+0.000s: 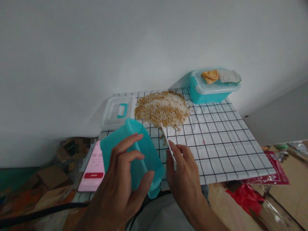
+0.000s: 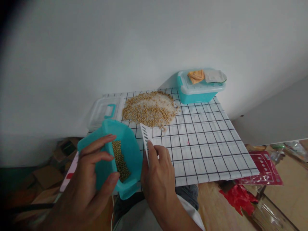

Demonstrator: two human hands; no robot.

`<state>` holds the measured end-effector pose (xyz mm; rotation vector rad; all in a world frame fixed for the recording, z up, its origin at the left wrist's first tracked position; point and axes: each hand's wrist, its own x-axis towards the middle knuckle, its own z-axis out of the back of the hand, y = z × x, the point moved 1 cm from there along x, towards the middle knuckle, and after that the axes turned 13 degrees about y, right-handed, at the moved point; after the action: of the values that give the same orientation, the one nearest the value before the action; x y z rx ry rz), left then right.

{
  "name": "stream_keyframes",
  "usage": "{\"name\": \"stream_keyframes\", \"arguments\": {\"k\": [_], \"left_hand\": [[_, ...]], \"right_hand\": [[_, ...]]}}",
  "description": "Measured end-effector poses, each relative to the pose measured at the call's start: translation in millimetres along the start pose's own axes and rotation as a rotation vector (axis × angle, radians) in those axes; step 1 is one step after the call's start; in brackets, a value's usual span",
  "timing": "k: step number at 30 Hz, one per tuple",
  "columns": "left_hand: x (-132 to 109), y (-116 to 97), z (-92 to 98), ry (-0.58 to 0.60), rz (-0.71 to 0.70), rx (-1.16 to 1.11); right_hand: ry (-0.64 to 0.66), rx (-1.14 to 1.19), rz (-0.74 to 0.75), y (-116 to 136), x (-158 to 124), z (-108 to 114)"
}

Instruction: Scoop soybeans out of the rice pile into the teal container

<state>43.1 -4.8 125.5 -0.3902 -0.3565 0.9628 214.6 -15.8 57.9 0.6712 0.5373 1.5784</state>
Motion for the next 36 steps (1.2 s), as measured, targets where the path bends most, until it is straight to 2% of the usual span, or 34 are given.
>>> {"name": "stream_keyframes", "arguments": {"k": [5,8,13,19,30,36], "left_hand": [[2.8,0.0,-2.6,0.001,0.028,0.004],[3.4,-0.4,-1.9,-0.014,0.022,-0.006],[4.2,-2.5,-2.1,-0.005,0.061,-0.017],[4.1,-6.9,1.4,0.031,0.054,-0.024],[2.4,-12.8,-3.1,0.047,0.031,-0.045],[1.4,-9.8,-5.0,0.004,0.036,-0.047]], "right_hand": [[-0.096,0.028,-0.049,-14.5,-4.2,24.8],[-0.089,0.021,-0.053,-19.2,-8.2,31.7],[-0.067,0.028,-0.029,-17.2,-11.9,24.3],[-0.012,0.066,0.002,-8.1,-15.0,15.3],[0.094,0.180,0.036,0.2,-20.2,8.0],[0.126,0.251,0.061,-1.8,-14.7,10.2]]}}
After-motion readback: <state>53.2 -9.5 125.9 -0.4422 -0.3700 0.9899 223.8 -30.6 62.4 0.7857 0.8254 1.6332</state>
